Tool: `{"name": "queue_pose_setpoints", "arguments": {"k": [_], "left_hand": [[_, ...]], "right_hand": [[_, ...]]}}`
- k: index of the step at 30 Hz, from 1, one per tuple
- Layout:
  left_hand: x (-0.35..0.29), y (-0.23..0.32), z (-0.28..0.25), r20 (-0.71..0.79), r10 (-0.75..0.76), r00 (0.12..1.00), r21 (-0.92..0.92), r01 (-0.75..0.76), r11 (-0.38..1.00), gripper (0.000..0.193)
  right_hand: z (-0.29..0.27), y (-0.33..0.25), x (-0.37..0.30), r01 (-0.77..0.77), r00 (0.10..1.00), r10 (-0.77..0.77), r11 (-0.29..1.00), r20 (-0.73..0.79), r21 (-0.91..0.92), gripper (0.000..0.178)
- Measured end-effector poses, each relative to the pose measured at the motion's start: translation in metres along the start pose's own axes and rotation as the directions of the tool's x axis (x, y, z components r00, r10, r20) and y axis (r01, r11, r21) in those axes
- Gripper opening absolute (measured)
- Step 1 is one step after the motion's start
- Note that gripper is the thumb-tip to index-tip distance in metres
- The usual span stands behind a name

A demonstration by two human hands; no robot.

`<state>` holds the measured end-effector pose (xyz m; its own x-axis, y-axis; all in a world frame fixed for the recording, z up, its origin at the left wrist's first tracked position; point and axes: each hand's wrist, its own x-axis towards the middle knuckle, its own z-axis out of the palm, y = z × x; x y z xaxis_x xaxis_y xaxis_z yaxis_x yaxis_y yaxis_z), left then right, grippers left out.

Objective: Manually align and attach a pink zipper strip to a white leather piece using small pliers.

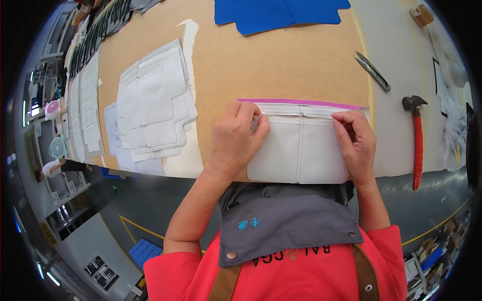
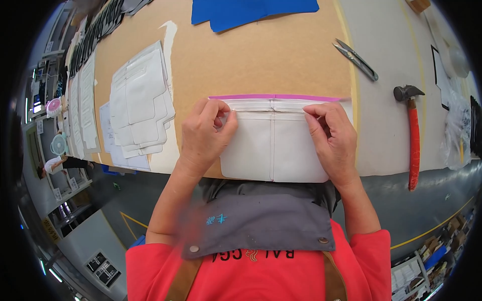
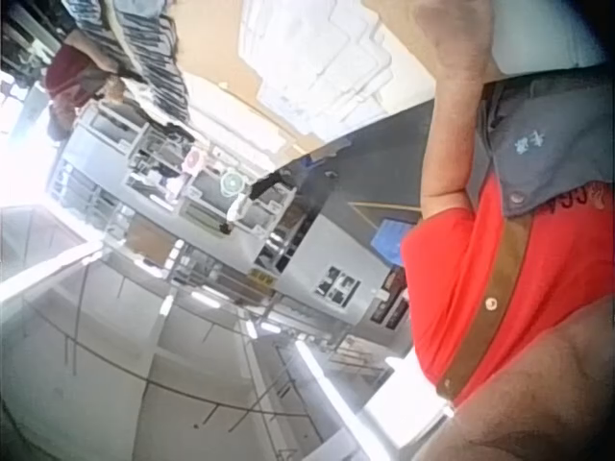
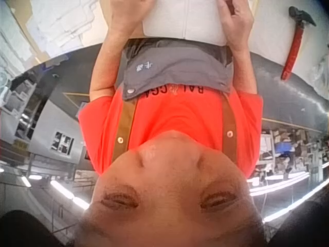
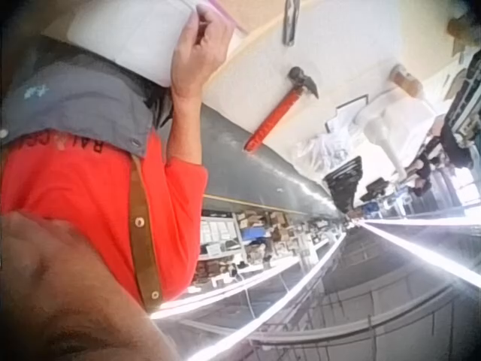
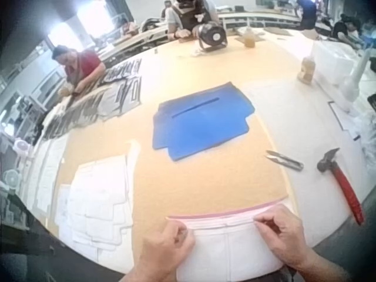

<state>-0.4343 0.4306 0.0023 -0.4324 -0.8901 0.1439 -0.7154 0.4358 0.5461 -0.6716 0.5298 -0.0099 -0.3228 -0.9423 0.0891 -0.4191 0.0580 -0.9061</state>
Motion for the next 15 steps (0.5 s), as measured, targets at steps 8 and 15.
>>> {"name": "queue_pose_setpoints", "arguments": {"k": [8,15], "left_hand": [[-0.001,0.003,0.001,0.007,0.0,1.0,0.096,-0.001,0.995,0.006],[0.008,-0.011,-0.026,-0.078,-0.065,0.995,0.117,0.074,0.99,0.038]], "right_hand": [[-0.001,-0.001,0.001,0.047,0.999,-0.047,0.999,-0.008,-0.022,0.009],[-0.001,0.001,0.001,0.034,0.999,-0.034,0.999,-0.006,-0.008,0.009]]}}
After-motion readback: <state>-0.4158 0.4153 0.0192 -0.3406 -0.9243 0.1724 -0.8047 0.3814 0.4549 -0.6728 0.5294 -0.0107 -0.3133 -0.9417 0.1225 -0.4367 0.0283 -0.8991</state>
